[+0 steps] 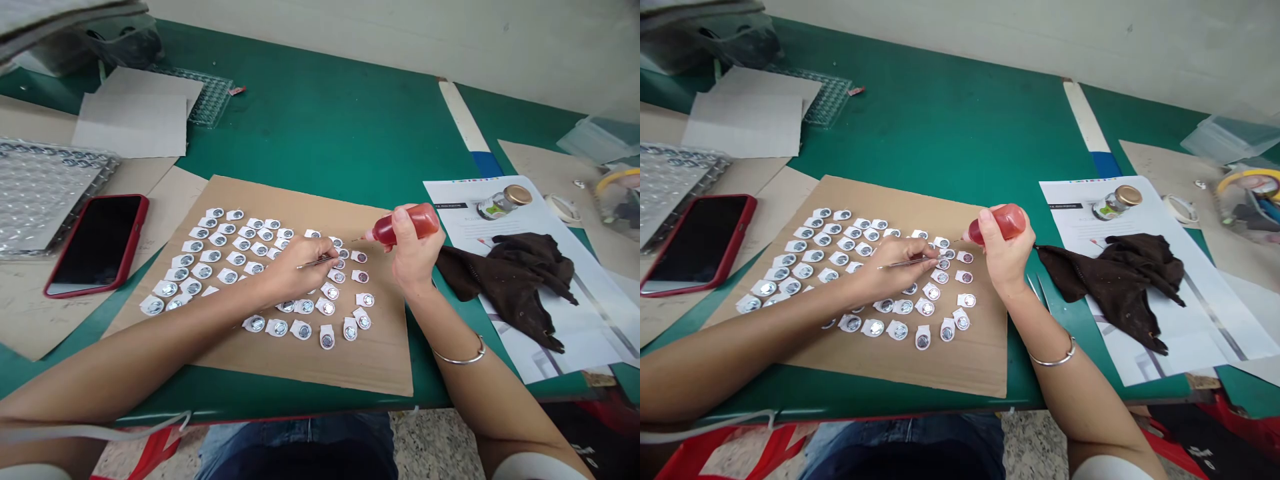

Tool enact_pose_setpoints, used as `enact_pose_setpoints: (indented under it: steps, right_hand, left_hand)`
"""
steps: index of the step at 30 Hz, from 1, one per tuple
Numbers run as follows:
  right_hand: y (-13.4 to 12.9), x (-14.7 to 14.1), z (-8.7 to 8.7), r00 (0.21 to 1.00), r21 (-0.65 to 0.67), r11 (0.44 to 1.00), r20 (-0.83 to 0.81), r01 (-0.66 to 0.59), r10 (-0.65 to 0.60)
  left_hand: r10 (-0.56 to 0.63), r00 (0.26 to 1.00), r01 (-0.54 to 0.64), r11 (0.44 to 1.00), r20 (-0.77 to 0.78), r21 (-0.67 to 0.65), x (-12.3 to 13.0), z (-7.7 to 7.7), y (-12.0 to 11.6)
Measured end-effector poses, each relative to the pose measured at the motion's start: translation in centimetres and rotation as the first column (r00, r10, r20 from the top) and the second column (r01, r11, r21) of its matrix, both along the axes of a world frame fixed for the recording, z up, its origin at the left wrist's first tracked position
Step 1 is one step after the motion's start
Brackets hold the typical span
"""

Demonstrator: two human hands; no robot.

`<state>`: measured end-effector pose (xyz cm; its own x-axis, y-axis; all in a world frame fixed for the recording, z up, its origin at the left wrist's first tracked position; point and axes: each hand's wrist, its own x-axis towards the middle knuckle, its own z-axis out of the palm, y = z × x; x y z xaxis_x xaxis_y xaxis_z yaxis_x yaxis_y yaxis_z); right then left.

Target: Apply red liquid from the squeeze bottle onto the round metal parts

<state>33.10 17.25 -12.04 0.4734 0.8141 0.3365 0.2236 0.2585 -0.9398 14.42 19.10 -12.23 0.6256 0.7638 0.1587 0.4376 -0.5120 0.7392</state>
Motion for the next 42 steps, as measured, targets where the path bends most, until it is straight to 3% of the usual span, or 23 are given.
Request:
enact_pose_setpoints:
  steps: [6, 11, 15, 18, 21, 27, 42]
  right_hand:
    - [-0.4, -0.4, 0.4, 0.999, -0.012, 1.0, -0.027, -0.02, 0.02]
    - [-0.5, -0.4, 0.2, 0.999, -0.057, 0.997, -0.008, -0.047, 0.047]
    - [-0.5, -0.5, -0.4, 0.99, -0.077, 0.996, 0.129, -0.05, 0.059]
    - [-0.6, -0.6, -0.9, 0.979, -0.077, 0.996, 0.195, -0.049, 0.063]
    - [-0.6, -0.8, -1.1, 0.975, -0.09, 0.994, 0.207, -0.065, 0.083]
    - [-0.7, -1.2, -1.0, 0.966, -0.122, 0.989, 0.231, -0.089, 0.115]
    - [-0.7, -1.2, -1.2, 0.958, -0.153, 0.987, 0.272, -0.051, 0.092]
  left_hand:
    - [-0.062, 0.998, 0.063, 0.997, -0.017, 0.045, 0.0, 0.2, 0.0]
    - [-0.171, 0.975, 0.197, 0.96, -0.142, 0.201, 0.0, 0.3, 0.0]
    - [-0.23, 0.93, 0.318, 0.894, -0.285, 0.316, 0.0, 0.3, -0.7]
    - [-0.211, 0.906, 0.376, 0.802, -0.367, 0.465, 0.2, 0.4, -1.6]
    - [-0.163, 0.91, 0.373, 0.72, -0.38, 0.585, 0.5, 0.3, -2.3]
    - [-0.114, 0.916, 0.361, 0.653, -0.384, 0.666, 0.7, -0.3, -2.8]
    - [-0.102, 0.921, 0.351, 0.64, -0.377, 0.684, 0.8, -0.6, -2.8]
